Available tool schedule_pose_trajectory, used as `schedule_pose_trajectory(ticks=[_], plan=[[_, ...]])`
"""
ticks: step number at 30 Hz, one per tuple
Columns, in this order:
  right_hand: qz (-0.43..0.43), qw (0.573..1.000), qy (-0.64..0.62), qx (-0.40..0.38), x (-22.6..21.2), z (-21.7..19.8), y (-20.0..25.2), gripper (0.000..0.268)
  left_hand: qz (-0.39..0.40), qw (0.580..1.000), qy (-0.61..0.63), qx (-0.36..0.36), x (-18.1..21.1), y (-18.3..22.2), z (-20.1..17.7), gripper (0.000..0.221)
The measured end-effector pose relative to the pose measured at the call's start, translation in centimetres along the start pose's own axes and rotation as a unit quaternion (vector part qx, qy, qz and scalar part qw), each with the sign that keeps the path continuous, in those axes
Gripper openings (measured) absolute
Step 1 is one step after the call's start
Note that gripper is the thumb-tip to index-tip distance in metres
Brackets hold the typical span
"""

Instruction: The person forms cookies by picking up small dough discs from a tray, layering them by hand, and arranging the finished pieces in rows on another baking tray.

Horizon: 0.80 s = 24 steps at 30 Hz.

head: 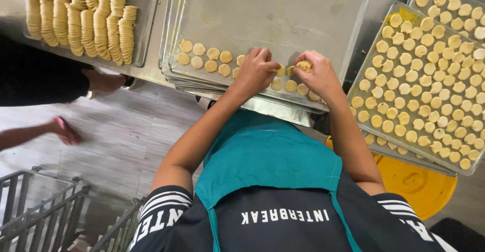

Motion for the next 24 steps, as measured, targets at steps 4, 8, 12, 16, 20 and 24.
schedule_pose_trajectory(ticks=[4,8,12,16,20,24], plan=[[-0.007,0.999,0.039,-0.01,-0.1,0.3,0.3,0.018,-0.02,1.0,0.009,-0.017,-0.1,-0.4,0.4,0.019],[0.062,0.998,-0.016,0.022,1.1,-0.8,1.0,0.019,-0.035,0.998,0.047,-0.014,-0.1,-1.0,0.6,0.02],[0.181,0.981,-0.06,-0.036,3.5,-0.6,2.3,0.023,-0.015,0.996,0.074,-0.046,0.2,-1.7,1.8,0.02],[0.041,0.996,0.054,0.065,1.5,-1.7,2.3,0.02,0.015,0.994,0.078,-0.078,1.1,-2.5,3.0,0.022],[0.107,0.988,0.062,0.087,2.7,-1.2,3.4,0.02,0.011,0.992,0.058,-0.111,1.3,-3.4,3.8,0.025],[0.132,0.982,0.075,0.117,2.7,-1.2,4.6,0.018,0.021,0.986,0.097,-0.131,1.3,-4.3,4.4,0.027]])
Point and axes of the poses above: each hand's wrist, its own y-axis away from the middle knuckle, its own z-axis out of the palm, x = y × z, the point moved 8 cm from there along -y, towards the middle knuckle, and after that the axes turned 11 degrees about y, right-handed, at the moved point
